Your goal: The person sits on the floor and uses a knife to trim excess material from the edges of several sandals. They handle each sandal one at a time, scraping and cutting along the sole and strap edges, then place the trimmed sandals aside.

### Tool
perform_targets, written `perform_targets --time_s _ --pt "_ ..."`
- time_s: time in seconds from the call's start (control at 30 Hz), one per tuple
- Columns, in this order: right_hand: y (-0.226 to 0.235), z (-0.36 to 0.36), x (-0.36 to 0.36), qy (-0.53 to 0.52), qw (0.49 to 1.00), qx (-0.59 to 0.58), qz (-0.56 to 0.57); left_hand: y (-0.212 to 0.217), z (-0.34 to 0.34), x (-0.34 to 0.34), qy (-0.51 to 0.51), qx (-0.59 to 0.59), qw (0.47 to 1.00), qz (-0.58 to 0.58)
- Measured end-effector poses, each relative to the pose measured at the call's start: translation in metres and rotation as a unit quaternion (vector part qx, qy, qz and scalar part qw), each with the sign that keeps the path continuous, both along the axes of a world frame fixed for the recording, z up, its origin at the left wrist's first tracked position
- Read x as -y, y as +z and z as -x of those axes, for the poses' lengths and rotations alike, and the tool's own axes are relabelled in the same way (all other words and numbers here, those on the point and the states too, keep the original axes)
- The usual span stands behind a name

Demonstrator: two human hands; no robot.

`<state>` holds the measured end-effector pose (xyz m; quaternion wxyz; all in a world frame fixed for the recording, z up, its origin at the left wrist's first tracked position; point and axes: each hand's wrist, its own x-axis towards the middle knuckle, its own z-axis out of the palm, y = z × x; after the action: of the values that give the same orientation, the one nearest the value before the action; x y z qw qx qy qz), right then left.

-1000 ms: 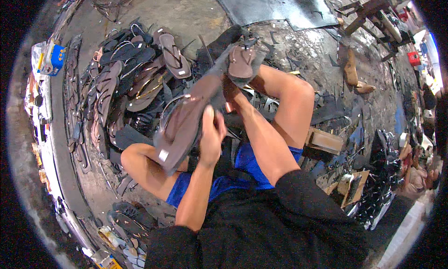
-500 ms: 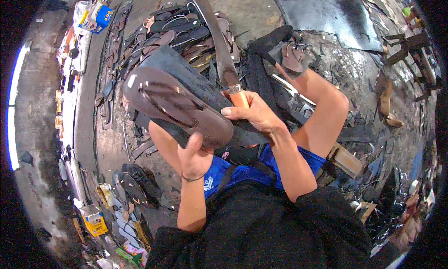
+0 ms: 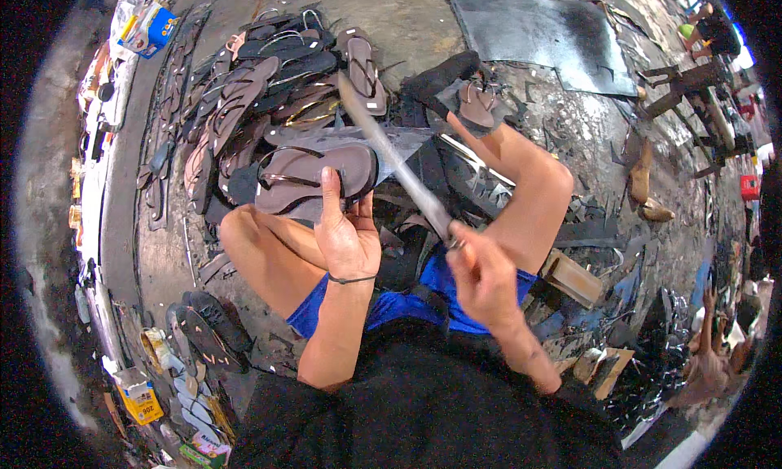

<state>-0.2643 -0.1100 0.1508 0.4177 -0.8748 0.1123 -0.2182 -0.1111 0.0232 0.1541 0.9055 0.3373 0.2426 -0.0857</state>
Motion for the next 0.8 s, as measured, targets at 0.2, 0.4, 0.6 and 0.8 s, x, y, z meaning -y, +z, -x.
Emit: perform_targets --time_s 0.2,0.4,0.6,0.8 --pt "-0.032 0.013 -0.034 -0.037 0.999 -0.004 0.016 0.0 0.008 -0.005 -0.037 0.024 0.999 0.029" --pt "-0.017 -0.025 -0.032 -0.048 0.999 0.007 0.008 0.006 0.024 -0.011 -0.057 0.033 0.997 0.042" --pt "-0.004 -0.085 -0.008 0.03 0.93 -0.114 -0.347 -0.006 0.074 -0.051 -0.128 0.046 0.988 -0.068" --pt "0.017 -0.071 -0.026 0.127 0.858 -0.172 -0.467 -0.017 0.079 -0.071 -0.178 0.06 0.979 0.082"
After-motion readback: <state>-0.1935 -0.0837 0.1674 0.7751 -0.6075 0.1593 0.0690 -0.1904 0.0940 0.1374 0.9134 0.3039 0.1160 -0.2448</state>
